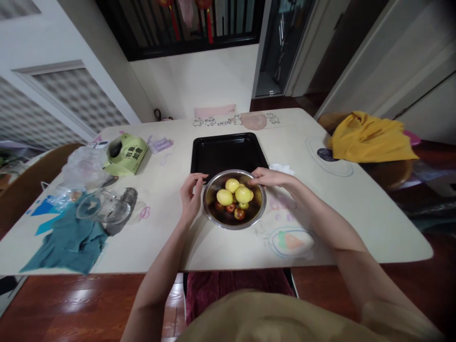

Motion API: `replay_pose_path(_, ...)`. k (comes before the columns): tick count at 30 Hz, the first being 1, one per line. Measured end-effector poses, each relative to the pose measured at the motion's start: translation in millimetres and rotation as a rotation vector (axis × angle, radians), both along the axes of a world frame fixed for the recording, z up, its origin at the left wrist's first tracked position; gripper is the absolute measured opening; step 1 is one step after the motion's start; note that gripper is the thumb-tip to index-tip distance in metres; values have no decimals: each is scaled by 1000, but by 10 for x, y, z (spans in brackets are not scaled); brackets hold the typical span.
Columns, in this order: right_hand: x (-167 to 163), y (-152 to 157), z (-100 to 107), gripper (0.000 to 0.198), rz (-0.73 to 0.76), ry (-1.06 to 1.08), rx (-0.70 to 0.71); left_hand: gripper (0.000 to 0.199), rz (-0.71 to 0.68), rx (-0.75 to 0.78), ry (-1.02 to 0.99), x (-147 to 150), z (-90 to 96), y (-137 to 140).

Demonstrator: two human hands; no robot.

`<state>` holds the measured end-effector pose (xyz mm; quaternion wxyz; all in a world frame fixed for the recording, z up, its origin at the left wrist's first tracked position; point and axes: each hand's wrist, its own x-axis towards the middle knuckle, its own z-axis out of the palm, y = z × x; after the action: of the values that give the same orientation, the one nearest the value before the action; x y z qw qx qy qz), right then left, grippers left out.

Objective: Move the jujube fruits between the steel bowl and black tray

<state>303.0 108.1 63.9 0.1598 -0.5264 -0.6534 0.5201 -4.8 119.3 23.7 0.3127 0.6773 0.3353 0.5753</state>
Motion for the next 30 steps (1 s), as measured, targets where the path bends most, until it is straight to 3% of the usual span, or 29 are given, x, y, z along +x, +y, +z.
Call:
replay_pose_path(8,152,-11,180,34,-239,32,57,32,74,71,16,-18,17,9)
replay_pose_path(16,78,296,148,15,-564,-56,125,50,-9,176,252,50,-148,40)
replay_pose_path(24,-191,625,281,28,-569,-353,271,70,-98,78,391,123,-375,117)
replay_pose_path(30,-430,776,351,32,-524,-540,369,68,-74,62,444,148,-481,169)
